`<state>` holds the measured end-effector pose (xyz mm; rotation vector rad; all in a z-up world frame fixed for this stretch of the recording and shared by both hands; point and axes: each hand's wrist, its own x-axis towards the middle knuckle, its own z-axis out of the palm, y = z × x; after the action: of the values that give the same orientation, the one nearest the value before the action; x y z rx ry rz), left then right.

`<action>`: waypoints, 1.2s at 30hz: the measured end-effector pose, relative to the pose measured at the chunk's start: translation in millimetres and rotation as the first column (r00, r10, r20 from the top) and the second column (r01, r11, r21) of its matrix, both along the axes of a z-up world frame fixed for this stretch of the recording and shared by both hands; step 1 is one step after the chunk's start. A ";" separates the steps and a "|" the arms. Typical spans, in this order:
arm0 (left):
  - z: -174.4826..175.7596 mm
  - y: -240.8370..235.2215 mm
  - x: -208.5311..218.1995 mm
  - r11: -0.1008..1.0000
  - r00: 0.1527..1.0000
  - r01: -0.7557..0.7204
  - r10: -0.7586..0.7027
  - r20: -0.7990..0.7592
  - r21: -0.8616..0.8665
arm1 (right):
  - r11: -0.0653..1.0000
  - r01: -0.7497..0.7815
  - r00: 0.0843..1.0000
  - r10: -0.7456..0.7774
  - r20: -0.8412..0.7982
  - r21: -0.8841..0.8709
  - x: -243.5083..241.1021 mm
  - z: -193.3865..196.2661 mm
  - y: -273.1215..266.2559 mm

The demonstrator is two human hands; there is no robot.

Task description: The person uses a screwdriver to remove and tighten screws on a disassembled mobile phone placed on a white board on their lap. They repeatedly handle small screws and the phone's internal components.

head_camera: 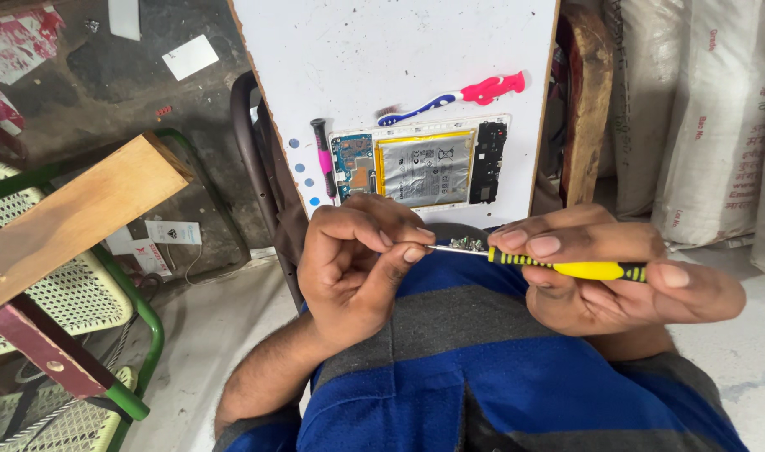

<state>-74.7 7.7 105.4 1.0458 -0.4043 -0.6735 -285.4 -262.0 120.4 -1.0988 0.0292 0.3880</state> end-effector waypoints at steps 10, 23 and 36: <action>-0.7 -3.3 -1.8 0.992 0.998 0.049 -0.054 0.034 0.117 | 0.840 0.503 0.830 -0.405 0.383 -0.202 37.2 -21.5 52.4; 6.7 -6.8 16.9 0.944 0.914 0.088 -0.203 0.350 0.317 | 0.883 0.463 0.882 -0.467 0.055 0.077 54.3 3.8 52.0; 19.4 -24.5 24.7 0.860 0.744 0.186 -0.439 0.504 0.475 | 0.514 0.781 0.608 -0.493 0.623 -0.355 60.3 -2.7 69.9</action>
<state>-50.0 -16.8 124.8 1.6105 -1.0611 -0.7373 -225.1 -192.1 117.7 -1.6969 0.1734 -0.6601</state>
